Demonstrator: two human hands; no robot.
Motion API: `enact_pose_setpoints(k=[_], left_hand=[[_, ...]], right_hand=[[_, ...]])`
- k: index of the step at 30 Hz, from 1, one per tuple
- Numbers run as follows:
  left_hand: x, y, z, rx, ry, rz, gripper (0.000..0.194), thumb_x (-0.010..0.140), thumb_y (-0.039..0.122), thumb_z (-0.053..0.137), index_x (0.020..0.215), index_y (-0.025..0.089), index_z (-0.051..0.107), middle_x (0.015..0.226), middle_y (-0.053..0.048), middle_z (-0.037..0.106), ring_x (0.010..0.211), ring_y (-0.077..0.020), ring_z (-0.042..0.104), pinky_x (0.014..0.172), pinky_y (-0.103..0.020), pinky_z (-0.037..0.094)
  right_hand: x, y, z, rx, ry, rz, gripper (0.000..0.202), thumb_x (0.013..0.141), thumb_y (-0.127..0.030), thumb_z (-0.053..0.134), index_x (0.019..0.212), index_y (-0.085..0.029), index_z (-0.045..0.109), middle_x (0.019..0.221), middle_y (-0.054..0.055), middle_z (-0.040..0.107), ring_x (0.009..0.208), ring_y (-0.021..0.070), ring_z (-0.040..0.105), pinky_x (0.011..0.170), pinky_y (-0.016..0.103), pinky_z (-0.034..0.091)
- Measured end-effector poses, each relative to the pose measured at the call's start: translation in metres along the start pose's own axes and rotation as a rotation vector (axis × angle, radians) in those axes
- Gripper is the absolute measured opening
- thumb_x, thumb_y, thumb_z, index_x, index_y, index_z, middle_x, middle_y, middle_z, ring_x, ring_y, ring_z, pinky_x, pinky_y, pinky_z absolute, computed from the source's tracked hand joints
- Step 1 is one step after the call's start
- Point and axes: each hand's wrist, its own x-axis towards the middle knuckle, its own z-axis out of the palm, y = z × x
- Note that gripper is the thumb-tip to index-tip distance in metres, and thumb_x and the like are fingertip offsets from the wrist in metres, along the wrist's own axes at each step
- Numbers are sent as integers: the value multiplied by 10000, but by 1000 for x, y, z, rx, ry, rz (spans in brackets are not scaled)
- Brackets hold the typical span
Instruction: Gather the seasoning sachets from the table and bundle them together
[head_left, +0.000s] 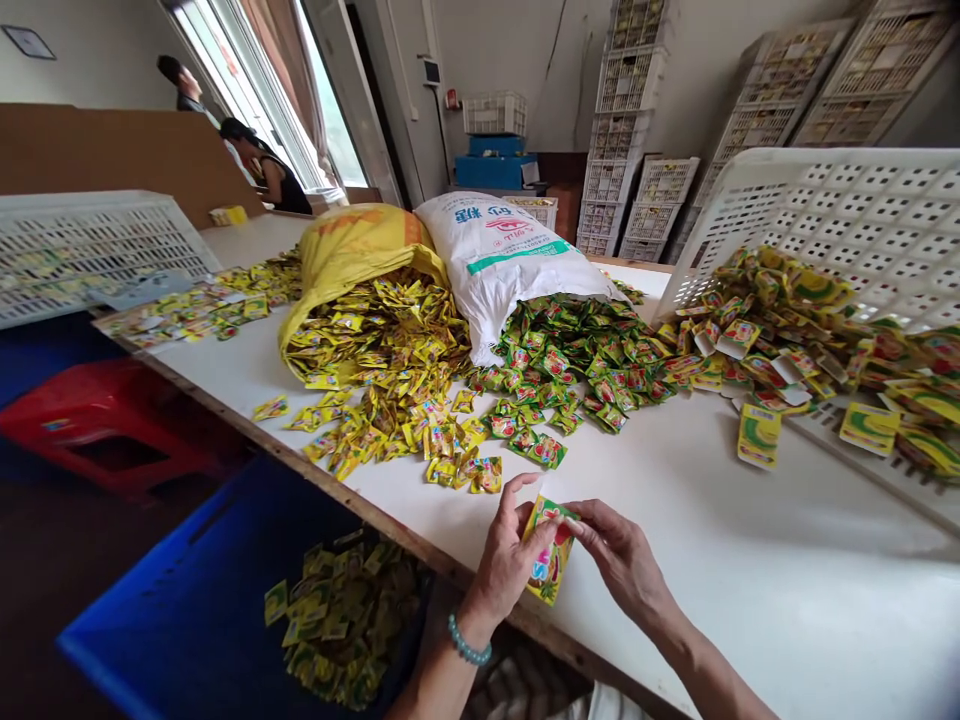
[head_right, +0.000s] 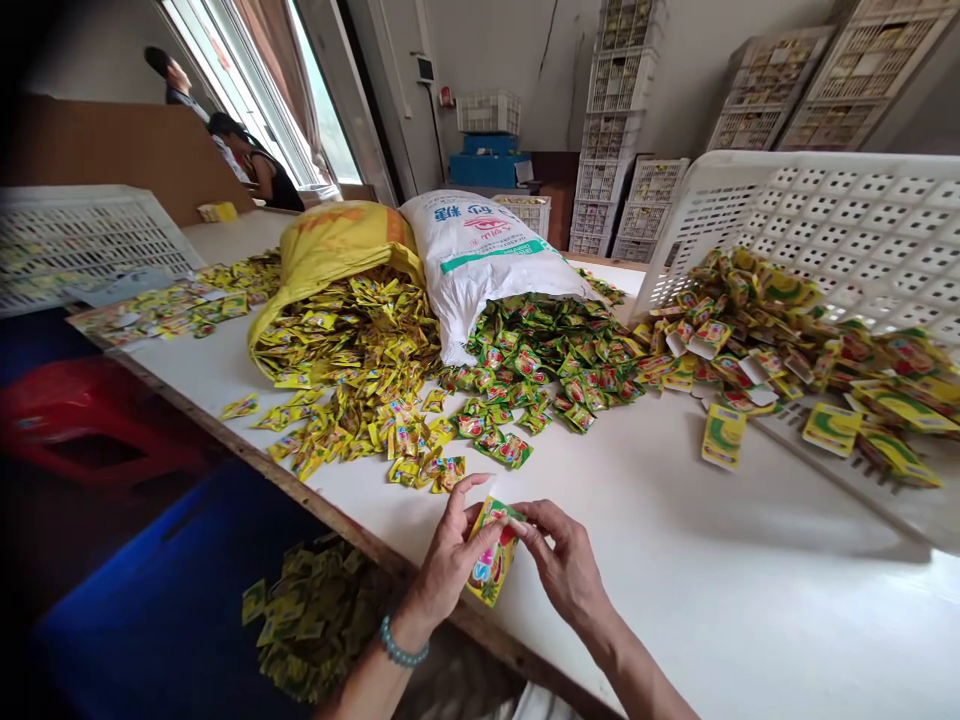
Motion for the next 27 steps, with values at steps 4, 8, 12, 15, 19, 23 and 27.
enact_pose_setpoints(k=[4,8,12,15,19,23,27], left_hand=[[1,1,-6,26,-77,-20,277,815,325,651,1025,237,493,754,36,607,661,-117,569,608,-207,450],[2,7,-9,31,-94,-30,332,791,311,682,1048,235,486,744,34,626,678,-125,590,630,-212,459],[1,8,-9,-66,23,-41,460,747,299,736,1089,239,435,761,20,667,675,-131,619,647,-226,481],[1,4,-9,-70,63,-53,428,729,305,755,1032,220,465,735,13,674,650,-131,626,636,-228,485],[-1,0,-8,-64,67,-48,405,736,311,741,1046,216,499,778,1,697,685,-143,646,658,-238,504],[-3,5,-5,-9,56,-68,393,730,316,741,1042,196,535,794,-14,713,699,-157,660,670,-252,522],[-3,9,-4,65,26,-58,382,740,326,739,1044,179,561,805,-26,721,717,-167,670,677,-256,528]], right_hand=[[-1,-2,3,-14,-45,18,400,865,-545,561,761,-181,688,740,34,651,716,178,574,692,287,468],[0,-11,0,9,-54,19,420,871,-537,559,1124,-210,633,803,23,683,726,175,593,679,286,480],[0,-25,-5,-167,-90,-62,336,912,-466,530,1152,-268,660,1004,43,714,870,193,622,794,308,470],[-3,-31,-5,-137,-94,-72,302,923,-457,514,1012,-266,730,982,43,728,930,204,626,839,318,458],[-3,-34,0,-58,-14,37,299,834,-488,629,888,-220,751,897,51,736,852,209,632,767,318,452],[-1,-30,0,237,14,190,351,715,-504,740,818,-169,748,769,45,727,715,185,621,688,302,451],[1,-24,-4,407,19,281,379,698,-498,758,849,-150,768,734,49,730,725,193,634,743,319,469]])
